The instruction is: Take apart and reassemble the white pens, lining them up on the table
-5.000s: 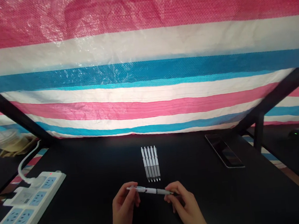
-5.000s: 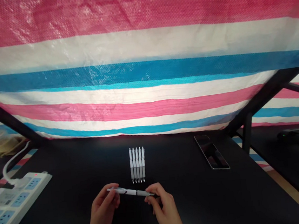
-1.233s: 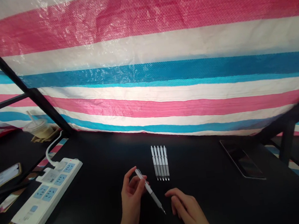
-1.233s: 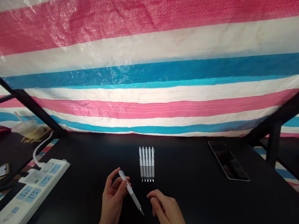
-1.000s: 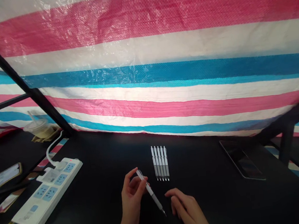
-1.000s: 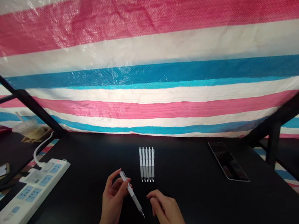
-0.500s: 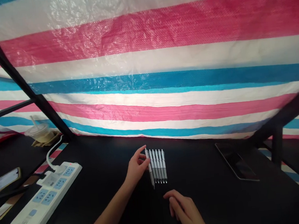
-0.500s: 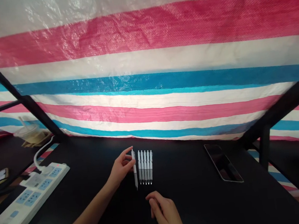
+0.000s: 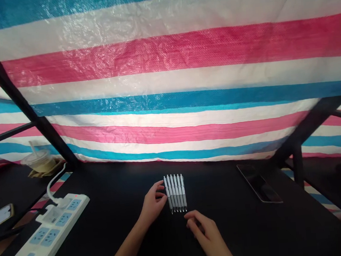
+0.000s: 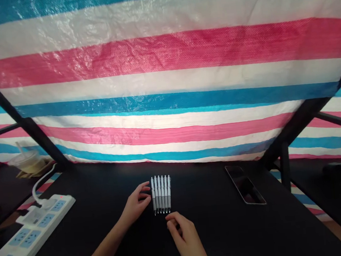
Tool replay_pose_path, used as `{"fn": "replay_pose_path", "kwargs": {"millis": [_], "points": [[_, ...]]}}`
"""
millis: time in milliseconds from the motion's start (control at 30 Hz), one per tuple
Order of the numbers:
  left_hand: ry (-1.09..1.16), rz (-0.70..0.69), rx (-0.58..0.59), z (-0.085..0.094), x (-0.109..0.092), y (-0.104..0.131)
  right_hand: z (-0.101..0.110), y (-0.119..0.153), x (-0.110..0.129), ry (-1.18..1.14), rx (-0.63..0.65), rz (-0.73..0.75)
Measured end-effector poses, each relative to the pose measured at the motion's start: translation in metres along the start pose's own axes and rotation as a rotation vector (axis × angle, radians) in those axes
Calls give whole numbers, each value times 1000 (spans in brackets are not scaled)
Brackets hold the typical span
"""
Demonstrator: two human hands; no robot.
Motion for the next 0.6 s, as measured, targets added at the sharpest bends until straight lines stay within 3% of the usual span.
{"fn": "replay_pose_path", "kwargs": {"millis": [133, 300, 433, 600], "points": [[24, -11, 35, -3, -4, 19, 5, -14, 9, 199, -74, 117], [47, -15, 59, -9, -2, 26, -14, -26, 8, 537, 48, 136], [56, -6, 57, -17, -3, 23, -18, -24, 3, 590, 52, 151], [82, 14, 116, -38, -6, 24, -6, -11, -10, 622, -7, 119]]}}
Point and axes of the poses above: each hand's wrist, its own y-axis away from the middle knuckle, its own z-axis out of the back of the hand, x = y × z, the point moved 4 cm from there along -y, towards the middle knuckle, and after that the axes turned 14 degrees about y, right-handed, at the moved point
